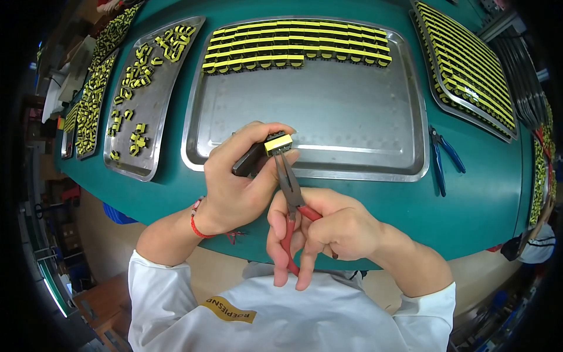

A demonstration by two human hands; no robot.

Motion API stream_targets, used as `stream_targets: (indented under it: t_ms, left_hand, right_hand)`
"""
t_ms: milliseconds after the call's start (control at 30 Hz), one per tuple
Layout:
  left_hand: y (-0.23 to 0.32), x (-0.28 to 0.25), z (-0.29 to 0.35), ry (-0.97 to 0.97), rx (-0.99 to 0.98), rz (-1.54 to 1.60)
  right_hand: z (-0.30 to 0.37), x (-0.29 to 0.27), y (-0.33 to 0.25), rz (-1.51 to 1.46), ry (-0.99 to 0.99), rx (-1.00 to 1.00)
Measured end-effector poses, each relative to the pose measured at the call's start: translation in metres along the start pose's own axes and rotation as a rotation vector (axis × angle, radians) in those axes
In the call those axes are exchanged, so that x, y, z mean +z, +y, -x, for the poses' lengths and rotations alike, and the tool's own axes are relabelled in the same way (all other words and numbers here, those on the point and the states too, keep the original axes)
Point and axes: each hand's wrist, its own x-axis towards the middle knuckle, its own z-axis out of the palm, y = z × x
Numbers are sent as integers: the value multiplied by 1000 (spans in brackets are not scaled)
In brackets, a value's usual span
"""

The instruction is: The person assembles small electronic components by attaching yellow plastic parts to black bases using pliers.

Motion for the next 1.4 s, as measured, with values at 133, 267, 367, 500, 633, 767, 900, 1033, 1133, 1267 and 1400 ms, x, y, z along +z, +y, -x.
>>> stream_targets:
  t_ms: [133, 267, 367, 500, 633, 767, 900, 1033, 1133, 1267, 1400]
  left_hand:
    - [-2, -1, -2, 3, 40, -5]
    - [0, 0, -1, -10, 48, -23]
    - [-5, 2, -3, 10, 86, 11]
    - [-2, 2, -3, -22, 137, -34]
    - [0, 3, -4, -19, 193, -12]
    - [-3, 2, -2, -21, 226, 1]
    - [-1, 1, -3, -23, 244, -32]
    - [2, 0, 0, 7, 183, 29]
    - [-4, -2, 2, -4, 86, 95]
    - [-3, -2, 4, -51, 33, 75]
    - [-2, -3, 3, -38, 49, 77]
  right_hand:
    - [-1, -2, 1, -15, 3, -10]
    - [-1, -2, 2, -19, 29, -10]
    - [-1, -5, 3, 4, 72, -11]
    - [3, -4, 5, 60, 60, -34]
    - [6, 5, 4, 76, 88, -67]
    - [9, 10, 5, 120, 114, -57]
    - [7, 7, 7, 140, 114, -84]
    - [2, 9, 1, 174, 73, -49]
    - [0, 10, 8, 38, 46, -32]
    - [1, 2, 4, 59, 8, -48]
    - [0, -1, 3, 46, 10, -35]
